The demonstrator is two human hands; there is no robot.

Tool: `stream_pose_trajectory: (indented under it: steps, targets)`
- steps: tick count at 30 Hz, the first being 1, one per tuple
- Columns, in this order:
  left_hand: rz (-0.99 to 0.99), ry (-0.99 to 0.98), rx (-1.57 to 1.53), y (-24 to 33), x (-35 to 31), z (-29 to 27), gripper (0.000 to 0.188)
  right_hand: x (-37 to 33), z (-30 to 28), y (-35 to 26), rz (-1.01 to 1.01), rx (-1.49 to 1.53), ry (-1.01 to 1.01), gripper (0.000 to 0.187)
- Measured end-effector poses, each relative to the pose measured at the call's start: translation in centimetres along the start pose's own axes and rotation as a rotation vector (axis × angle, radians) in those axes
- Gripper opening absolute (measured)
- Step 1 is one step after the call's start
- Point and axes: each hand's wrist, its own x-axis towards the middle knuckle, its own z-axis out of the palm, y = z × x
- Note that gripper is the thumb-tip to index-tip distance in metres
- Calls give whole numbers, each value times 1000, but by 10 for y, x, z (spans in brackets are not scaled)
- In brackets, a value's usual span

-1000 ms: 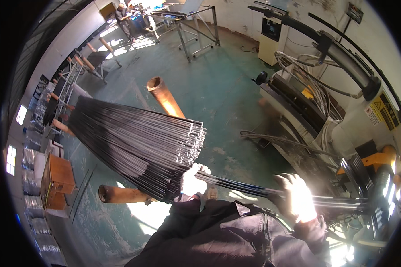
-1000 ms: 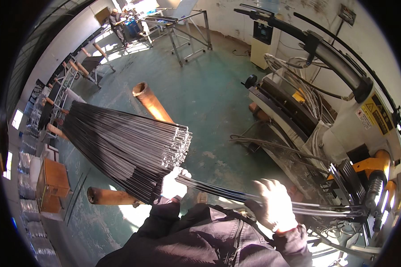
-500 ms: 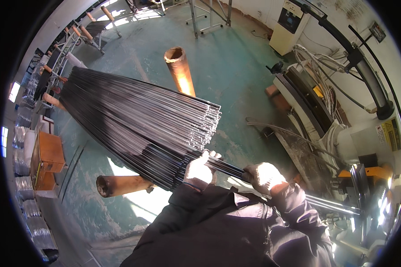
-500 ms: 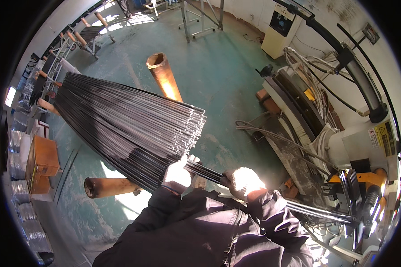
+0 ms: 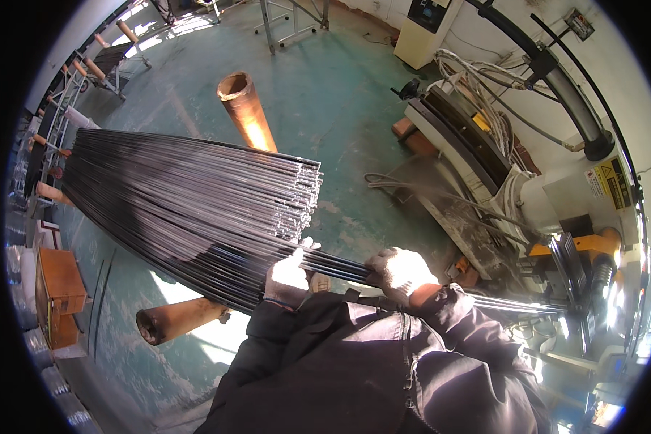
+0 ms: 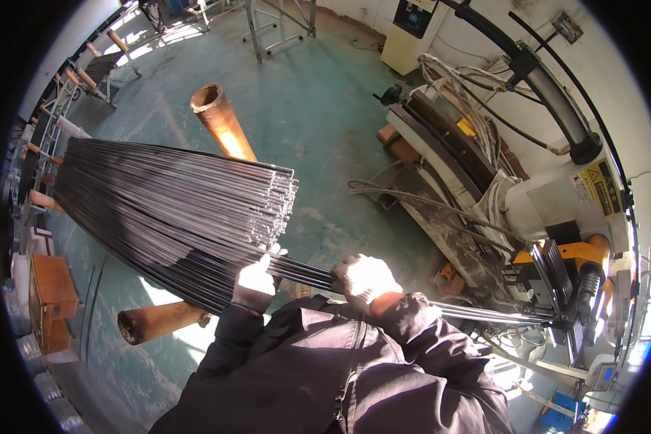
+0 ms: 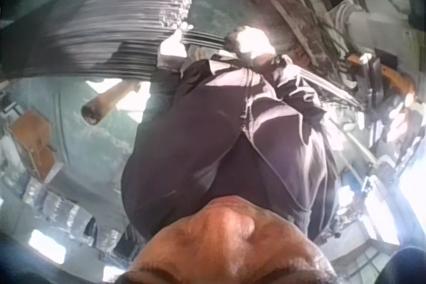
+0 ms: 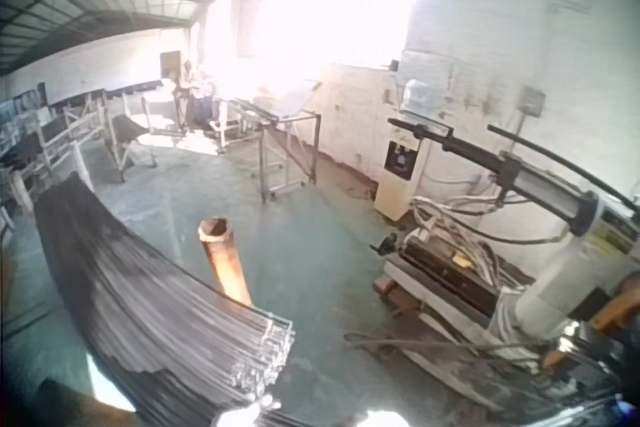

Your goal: The person repeatedly picks up bundles of long metal rods from a floor stack and feeds them into a yellow and white bending machine. The rods are guided through rollers and emerge bent, then are placed into a nearby rack. The cycle repeats throughout the clip.

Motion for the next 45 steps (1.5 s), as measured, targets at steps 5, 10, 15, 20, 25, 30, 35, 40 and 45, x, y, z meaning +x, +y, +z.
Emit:
stream_pose_trajectory:
  steps: [5,10,15,20,25,30,35,40,45]
  targets:
    - [60,28,138,3,0,-6,32,1,8,-7,8,-131,-169,19]
    - [-451,26,-877,13,2,1,36,-9,4,7,-95,-168,-148,14]
    - [-792,271,-1701,-7,17,3,29,-71,-14,51,-23,-212,84,22]
    - [-687,426,-1723,-48,23,-30,28,-194,-39,107,339,-299,162,25]
    - [-421,43,-1612,-86,18,-86,25,-239,-40,129,338,-150,252,33]
    - [-678,413,-1342,-93,18,-119,22,-193,-17,88,265,-120,286,17]
    - [-640,328,-1469,-79,22,-102,22,-125,-9,46,102,-13,289,19]
    - [-591,251,-1557,-62,23,-43,14,-41,-6,12,116,168,104,26]
    - [-792,393,-1518,-46,2,-3,32,36,14,-11,292,371,-306,39]
